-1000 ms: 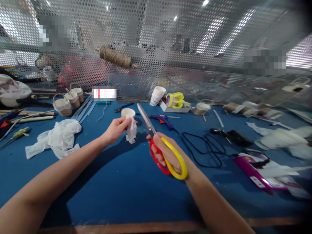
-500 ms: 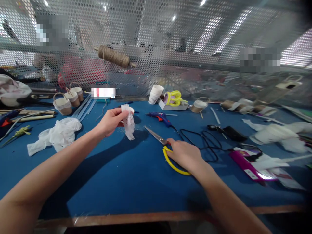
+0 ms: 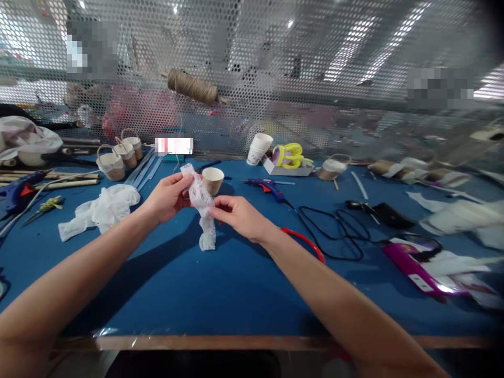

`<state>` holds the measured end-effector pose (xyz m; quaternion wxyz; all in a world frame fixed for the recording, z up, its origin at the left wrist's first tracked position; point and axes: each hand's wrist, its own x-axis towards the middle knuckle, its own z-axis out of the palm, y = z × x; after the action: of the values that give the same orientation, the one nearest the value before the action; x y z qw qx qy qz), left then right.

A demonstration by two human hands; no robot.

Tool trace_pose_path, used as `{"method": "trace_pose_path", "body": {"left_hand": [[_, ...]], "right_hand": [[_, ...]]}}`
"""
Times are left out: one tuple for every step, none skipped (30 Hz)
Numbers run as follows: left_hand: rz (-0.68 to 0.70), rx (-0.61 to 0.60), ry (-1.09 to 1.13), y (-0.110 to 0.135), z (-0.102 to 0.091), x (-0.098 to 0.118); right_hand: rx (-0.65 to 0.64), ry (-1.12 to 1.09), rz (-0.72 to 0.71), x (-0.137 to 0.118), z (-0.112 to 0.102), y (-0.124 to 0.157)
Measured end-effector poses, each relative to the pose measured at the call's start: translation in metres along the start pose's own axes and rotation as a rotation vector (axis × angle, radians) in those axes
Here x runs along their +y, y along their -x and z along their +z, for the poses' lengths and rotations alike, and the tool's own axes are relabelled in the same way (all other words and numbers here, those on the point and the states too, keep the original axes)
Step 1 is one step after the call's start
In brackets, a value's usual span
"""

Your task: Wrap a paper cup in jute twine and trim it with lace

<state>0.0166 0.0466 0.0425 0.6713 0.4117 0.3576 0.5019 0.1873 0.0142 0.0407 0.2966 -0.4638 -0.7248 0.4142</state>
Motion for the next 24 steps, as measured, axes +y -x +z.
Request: {"method": "trace_pose_path", "body": {"left_hand": [[-0.005, 0.027, -0.001, -0.001, -0.007, -0.001], [-0.010, 0.046, 0.000, -0.002, -0.013, -0.002], [-0.014, 0.059, 0.000, -0.003, -0.019, -0.005], [-0.015, 0.075, 0.003, -0.004, -0.025, -0.007], [-0.012, 0.092, 0.006, -0.005, -0.029, -0.010], [-0.008, 0.107, 0.010, -0.006, -0.034, -0.012], [-0.001, 0.122, 0.014, -0.006, -0.037, -0.015], [0.008, 0.135, 0.019, -0.006, -0.039, -0.016], [0.021, 0.147, 0.024, -0.007, -0.042, -0.018], [0.039, 0.161, 0.029, -0.007, -0.043, -0.018], [0.060, 0.175, 0.034, -0.007, -0.045, -0.018], [0.085, 0.189, 0.039, -0.007, -0.046, -0.018], [0.109, 0.201, 0.043, -0.007, -0.046, -0.017], [0.132, 0.209, 0.047, -0.007, -0.047, -0.017], [0.150, 0.213, 0.049, -0.007, -0.047, -0.016], [0.165, 0.214, 0.052, -0.007, -0.047, -0.016], [0.178, 0.212, 0.054, -0.007, -0.047, -0.016], [0.190, 0.210, 0.058, -0.007, -0.047, -0.015], [0.202, 0.208, 0.062, -0.007, -0.047, -0.014], [0.213, 0.205, 0.068, -0.006, -0.046, -0.013], [0.225, 0.202, 0.075, -0.005, -0.045, -0.011], [0.238, 0.196, 0.083, -0.004, -0.043, -0.008], [0.251, 0.186, 0.089, -0.002, -0.041, -0.005], [0.265, 0.173, 0.093, 0.001, -0.040, -0.002]], "right_hand": [[0.000, -0.013, 0.021, 0.000, 0.000, -0.001], [0.003, -0.020, 0.044, 0.001, 0.000, -0.003], [0.007, -0.023, 0.068, 0.002, 0.000, -0.004], [0.012, -0.023, 0.092, 0.002, 0.000, -0.006], [0.017, -0.017, 0.114, 0.003, 0.000, -0.008], [0.025, -0.008, 0.133, 0.003, 0.001, -0.010], [0.037, 0.004, 0.147, 0.004, 0.001, -0.013], [0.054, 0.019, 0.156, 0.004, 0.002, -0.016], [0.076, 0.038, 0.161, 0.005, 0.003, -0.020], [0.106, 0.061, 0.161, 0.005, 0.003, -0.024], [0.140, 0.085, 0.158, 0.006, 0.003, -0.027], [0.176, 0.111, 0.153, 0.007, 0.002, -0.031], [0.211, 0.134, 0.147, 0.009, 0.001, -0.035], [0.241, 0.153, 0.141, 0.011, 0.000, -0.039], [0.266, 0.168, 0.136, 0.013, -0.001, -0.042], [0.284, 0.177, 0.131, 0.014, -0.003, -0.045], [0.295, 0.182, 0.124, 0.016, -0.004, -0.048], [0.303, 0.182, 0.116, 0.017, -0.004, -0.050], [0.305, 0.180, 0.104, 0.017, -0.004, -0.053], [0.302, 0.175, 0.090, 0.015, -0.003, -0.055], [0.292, 0.166, 0.071, 0.013, -0.001, -0.058], [0.273, 0.154, 0.049, 0.009, 0.002, -0.061], [0.245, 0.138, 0.025, 0.004, 0.006, -0.065], [0.207, 0.118, -0.001, -0.002, 0.011, -0.069]]}}
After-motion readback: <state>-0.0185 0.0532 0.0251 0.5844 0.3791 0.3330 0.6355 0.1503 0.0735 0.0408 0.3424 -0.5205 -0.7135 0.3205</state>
